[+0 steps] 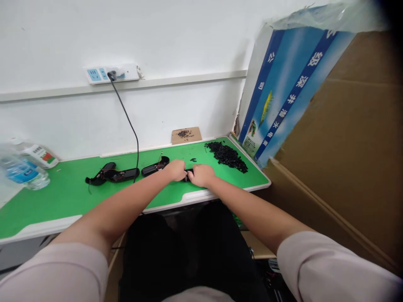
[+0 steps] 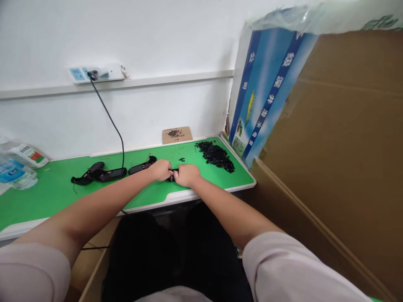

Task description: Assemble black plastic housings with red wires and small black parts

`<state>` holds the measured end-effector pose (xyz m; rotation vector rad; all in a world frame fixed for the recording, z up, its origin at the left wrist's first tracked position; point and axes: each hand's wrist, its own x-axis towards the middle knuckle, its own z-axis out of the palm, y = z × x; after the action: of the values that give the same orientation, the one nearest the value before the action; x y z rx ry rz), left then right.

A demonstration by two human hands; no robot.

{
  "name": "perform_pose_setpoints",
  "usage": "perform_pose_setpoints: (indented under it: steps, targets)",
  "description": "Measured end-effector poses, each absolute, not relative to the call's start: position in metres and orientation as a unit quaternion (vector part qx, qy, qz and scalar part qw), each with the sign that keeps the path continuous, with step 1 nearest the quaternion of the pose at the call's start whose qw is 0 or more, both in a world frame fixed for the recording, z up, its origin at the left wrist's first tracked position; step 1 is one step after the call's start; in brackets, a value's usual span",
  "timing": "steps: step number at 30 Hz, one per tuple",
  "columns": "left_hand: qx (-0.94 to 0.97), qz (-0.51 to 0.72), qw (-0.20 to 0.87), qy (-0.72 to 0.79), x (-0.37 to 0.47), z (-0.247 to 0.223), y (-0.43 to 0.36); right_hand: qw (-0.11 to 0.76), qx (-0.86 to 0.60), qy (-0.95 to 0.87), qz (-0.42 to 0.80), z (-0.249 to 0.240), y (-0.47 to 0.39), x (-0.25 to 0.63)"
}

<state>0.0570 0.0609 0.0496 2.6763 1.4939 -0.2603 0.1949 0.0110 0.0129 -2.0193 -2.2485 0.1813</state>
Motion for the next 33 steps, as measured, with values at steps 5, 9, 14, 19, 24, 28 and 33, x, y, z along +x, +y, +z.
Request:
perform_pose_setpoints:
  steps: [5, 9, 14, 19, 24, 28, 33]
  targets:
    - [0.867, -0.074, 0.041, 0.491, 0.0562, 0.0463, 0.0637, 0.044, -0.664, -0.744, 0.062, 0.0135, 0.0104, 0.1946]
    - [0.866, -0.070, 0.047, 0.493, 0.0559, 0.0465, 0.0634, 0.039, -0.669, -0.740, 0.060, 0.0129, 0.0102, 0.1941]
    - [0.872, -0.066, 0.047, 0.482, 0.0553, 0.0473, 0.0634, 0.051, -0.667, -0.741, 0.056, 0.0120, 0.0109, 0.1936]
    - [0.873, -0.064, 0.047, 0.481, 0.0548, 0.0470, 0.0650, 0.045, -0.670, -0.738, 0.062, 0.0133, 0.0107, 0.1929]
    - [0.871, -0.069, 0.044, 0.485, 0.0551, 0.0475, 0.0655, 0.045, -0.673, -0.736, 0.060, 0.0145, 0.0101, 0.1924]
    - [0.874, -0.075, 0.042, 0.478, 0.0566, 0.0496, 0.0650, 0.047, -0.673, -0.735, 0.062, 0.0146, 0.0108, 0.1928]
    - [0.872, -0.077, 0.049, 0.481, 0.0580, 0.0531, 0.0646, 0.046, -0.677, -0.731, 0.067, 0.0150, 0.0118, 0.1928]
